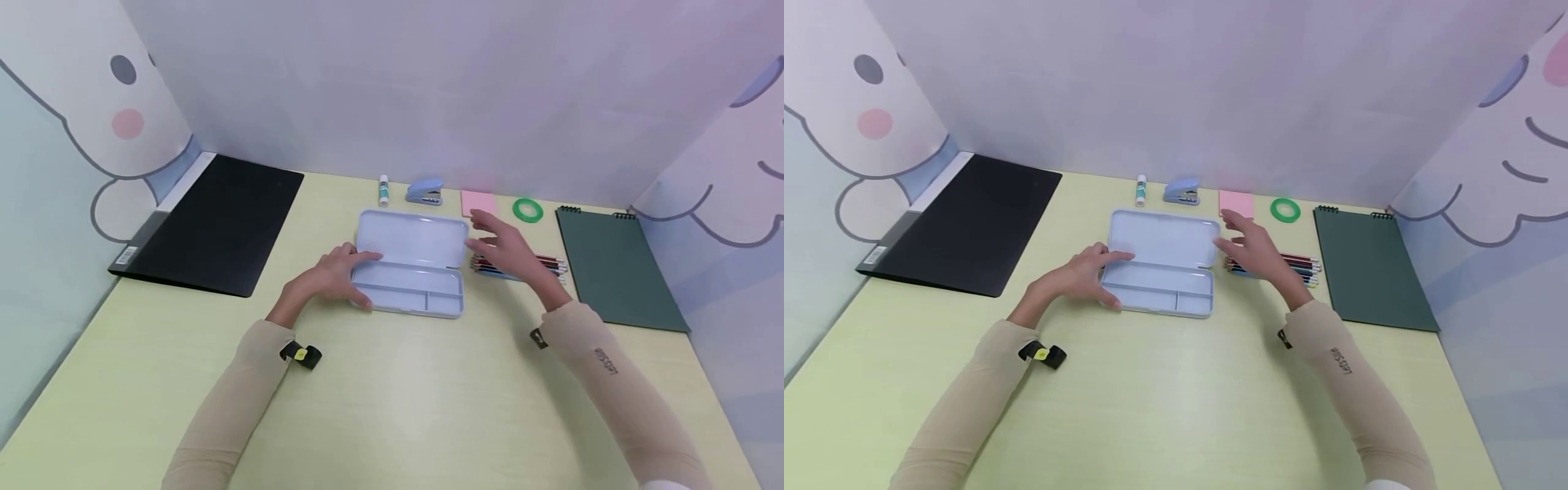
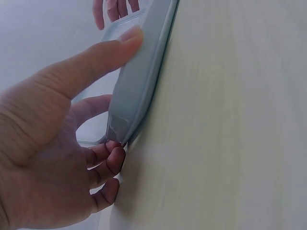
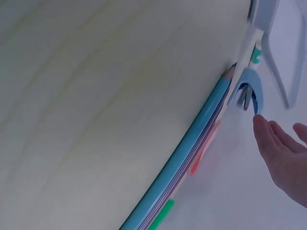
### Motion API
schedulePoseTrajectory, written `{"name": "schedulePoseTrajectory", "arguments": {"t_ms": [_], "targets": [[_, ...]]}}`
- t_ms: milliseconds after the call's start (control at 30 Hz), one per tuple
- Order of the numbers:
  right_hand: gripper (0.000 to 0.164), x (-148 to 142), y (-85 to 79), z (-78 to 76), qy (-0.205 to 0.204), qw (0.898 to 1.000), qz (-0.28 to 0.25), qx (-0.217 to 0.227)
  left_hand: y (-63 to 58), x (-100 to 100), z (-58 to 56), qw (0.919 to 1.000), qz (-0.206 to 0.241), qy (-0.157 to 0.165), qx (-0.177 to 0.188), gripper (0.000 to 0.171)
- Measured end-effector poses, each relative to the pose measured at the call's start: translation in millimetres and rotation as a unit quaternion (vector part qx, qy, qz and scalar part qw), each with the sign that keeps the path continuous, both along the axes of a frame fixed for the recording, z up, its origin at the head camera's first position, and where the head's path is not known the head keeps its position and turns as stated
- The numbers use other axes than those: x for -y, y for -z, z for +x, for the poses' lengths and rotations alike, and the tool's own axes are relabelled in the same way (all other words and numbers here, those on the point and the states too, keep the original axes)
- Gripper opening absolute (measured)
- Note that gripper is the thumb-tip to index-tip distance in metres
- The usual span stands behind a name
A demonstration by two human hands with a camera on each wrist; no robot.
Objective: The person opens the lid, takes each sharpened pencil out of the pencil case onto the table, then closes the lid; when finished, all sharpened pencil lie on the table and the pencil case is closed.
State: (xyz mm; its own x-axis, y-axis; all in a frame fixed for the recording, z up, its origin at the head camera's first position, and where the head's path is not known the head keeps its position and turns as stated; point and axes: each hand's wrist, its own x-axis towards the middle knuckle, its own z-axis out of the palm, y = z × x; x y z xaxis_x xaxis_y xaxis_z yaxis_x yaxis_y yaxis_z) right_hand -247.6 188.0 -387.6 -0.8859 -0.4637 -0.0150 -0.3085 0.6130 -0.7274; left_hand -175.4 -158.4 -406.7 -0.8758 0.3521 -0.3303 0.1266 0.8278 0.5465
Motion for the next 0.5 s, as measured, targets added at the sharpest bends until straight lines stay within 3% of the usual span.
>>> {"name": "schedulePoseTrajectory", "arguments": {"t_ms": [267, 500], "targets": [[0.06, 38, 0.3, 1.5, 0.048, 0.997, -0.053, 0.016, 0.7, -2, -0.8, 1.0, 0.005, 0.003, -0.007, 0.097], [0.047, 38, -9.0, 7.7, 0.065, 0.992, -0.105, 0.013, -1.9, -3, 1.4, 0.9999, -0.002, 0.002, -0.012, 0.098]]}}
